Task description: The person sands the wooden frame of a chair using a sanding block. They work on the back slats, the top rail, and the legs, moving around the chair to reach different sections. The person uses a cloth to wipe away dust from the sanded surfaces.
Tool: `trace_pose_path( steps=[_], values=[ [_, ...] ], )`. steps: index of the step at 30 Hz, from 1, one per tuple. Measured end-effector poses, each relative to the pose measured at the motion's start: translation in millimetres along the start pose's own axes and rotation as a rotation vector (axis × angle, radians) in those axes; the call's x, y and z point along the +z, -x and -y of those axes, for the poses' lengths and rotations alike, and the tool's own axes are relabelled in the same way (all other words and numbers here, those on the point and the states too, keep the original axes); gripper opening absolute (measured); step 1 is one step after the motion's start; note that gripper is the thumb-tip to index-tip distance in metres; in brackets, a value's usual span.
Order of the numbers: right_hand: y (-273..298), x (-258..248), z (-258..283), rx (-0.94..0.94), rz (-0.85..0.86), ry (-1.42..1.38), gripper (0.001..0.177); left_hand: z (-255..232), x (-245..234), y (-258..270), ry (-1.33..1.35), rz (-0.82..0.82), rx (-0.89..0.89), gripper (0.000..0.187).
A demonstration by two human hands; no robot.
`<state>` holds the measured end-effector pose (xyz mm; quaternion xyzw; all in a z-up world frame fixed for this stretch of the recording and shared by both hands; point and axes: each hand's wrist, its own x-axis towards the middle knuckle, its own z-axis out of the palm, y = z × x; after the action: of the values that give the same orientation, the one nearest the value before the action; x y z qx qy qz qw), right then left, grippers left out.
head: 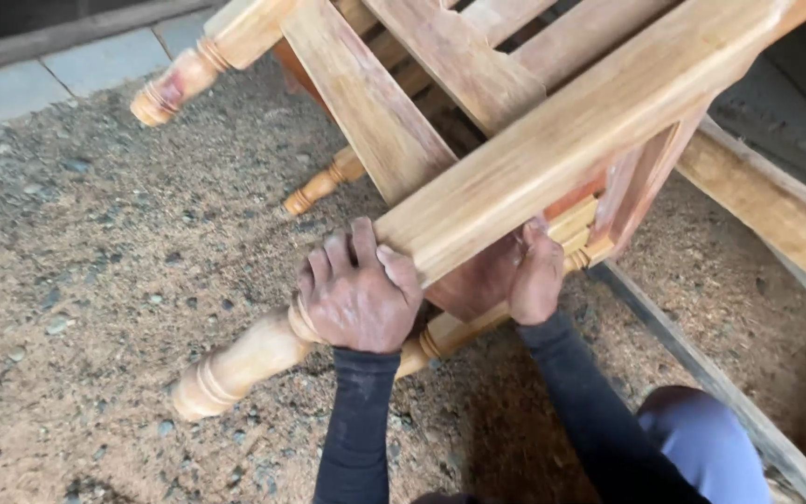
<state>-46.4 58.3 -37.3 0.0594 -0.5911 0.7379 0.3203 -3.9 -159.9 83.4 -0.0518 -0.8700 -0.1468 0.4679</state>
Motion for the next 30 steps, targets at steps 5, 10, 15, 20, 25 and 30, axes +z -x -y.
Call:
trace_pose_path(
  steps=[5,10,15,20,25,30],
  values=[
    [9,9,21,0.071,-0.062,-0.274,0.045,0,-4,2,-0.025,-0.049,0.019,0.039],
    [5,-7,6,-0.28,0.001,0.243,0.042,-1,-3,1,-0.033,-0.028,0.015,0.043],
    [-7,-21,69,-0.394,0.118,0.809,0.05,0,0,3,-0.008,0.033,-0.026,0.042],
    [-60,-82,89,-0.913,0.424,1.613,0.031,11,8,12,0.008,-0.02,0.056,0.046],
    [-58,-78,42,-1.096,0.245,1.555,0.038,3,2,11,0.008,0.015,0.005,0.044],
    [-56,-77,61,-0.993,0.429,1.614,0.03,8,7,9,0.035,0.005,0.03,0.045]
  ],
)
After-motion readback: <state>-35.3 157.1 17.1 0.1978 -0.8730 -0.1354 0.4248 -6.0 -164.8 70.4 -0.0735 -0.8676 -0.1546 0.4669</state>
